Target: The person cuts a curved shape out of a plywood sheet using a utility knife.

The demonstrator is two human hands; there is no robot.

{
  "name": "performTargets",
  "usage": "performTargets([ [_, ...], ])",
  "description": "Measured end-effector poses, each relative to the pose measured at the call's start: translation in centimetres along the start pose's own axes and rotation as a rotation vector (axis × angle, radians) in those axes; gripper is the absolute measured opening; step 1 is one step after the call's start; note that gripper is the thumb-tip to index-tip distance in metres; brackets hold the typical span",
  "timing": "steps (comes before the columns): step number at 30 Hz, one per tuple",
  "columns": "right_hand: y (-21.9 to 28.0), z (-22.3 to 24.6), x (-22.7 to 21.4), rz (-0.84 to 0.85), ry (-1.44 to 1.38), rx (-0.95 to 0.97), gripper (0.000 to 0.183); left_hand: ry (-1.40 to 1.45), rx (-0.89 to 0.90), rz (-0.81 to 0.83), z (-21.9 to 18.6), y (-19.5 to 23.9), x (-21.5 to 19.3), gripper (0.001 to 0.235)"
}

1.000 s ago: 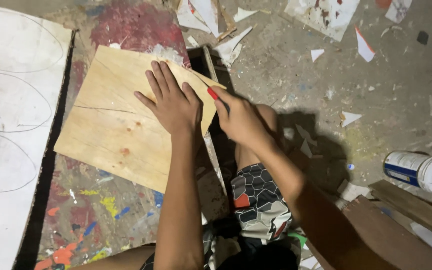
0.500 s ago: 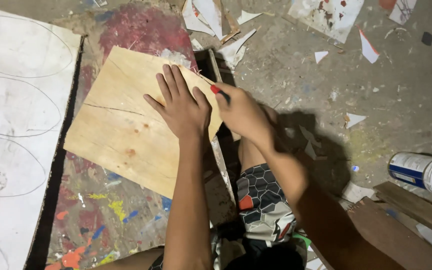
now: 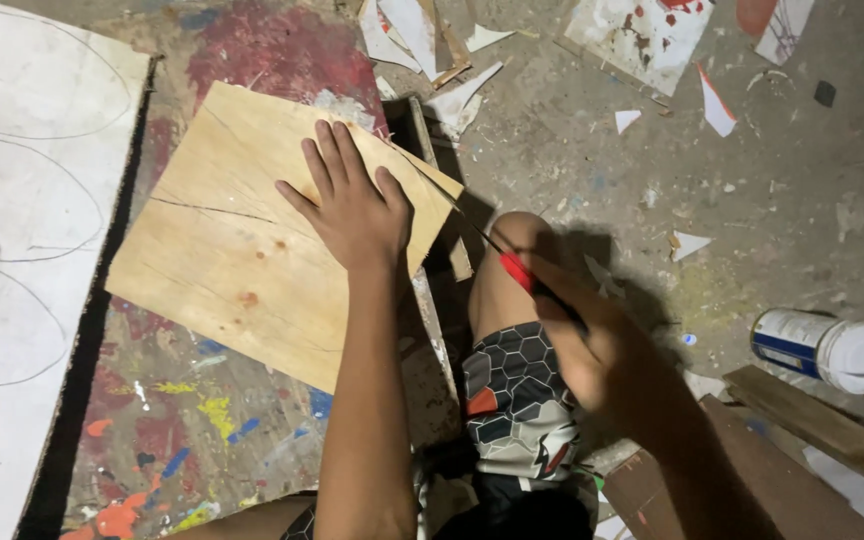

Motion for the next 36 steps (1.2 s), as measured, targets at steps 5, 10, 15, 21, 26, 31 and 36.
performTargets([
  [5,3.2,-0.8,0.2,0.063,-0.009,0.266,0.058,0.001,0.008,0.005,-0.1,0.0,0.3,0.065],
  [10,1.9,-0.9,1.1,-0.008,-0.066,-0.053,0.050,-0.002,0.007,0.031,0.0,0.0,0.2,0.066],
  [15,-5.6,-3.5,5.0,-0.223,0.149,-0.148,0.035,-0.004,0.007,0.000,0.2,0.1,0.7,0.073],
  [21,-13.8,-4.6,6.5,-0.127,-0.138,-0.167,0.037,-0.010,0.008,0.010,0.2,0.2,0.6,0.074],
  [26,-11.2,-4.0,4.4,-0.070,-0.083,-0.169,0.039,0.001,-0.028,-0.003,0.1,-0.1,0.2,0.074],
  [31,-0.7,-0.7,1.3,-0.254,0.129,-0.171,0.039,0.031,-0.024,0.009,0.1,0.2,0.3,0.073],
  [36,2.1,-3.6,3.7,-0.223,-0.062,-0.026,0.045,0.027,-0.007,-0.004,0.0,-0.2,0.3,0.073],
])
Point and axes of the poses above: each hand's wrist, its own y-axis away from the middle knuckle, its own x-axis out of the palm, z = x × y, the point moved 5 cm from there along -y, towards the middle knuckle, and after that the axes turned 8 degrees about z, right-handed, at the moved point
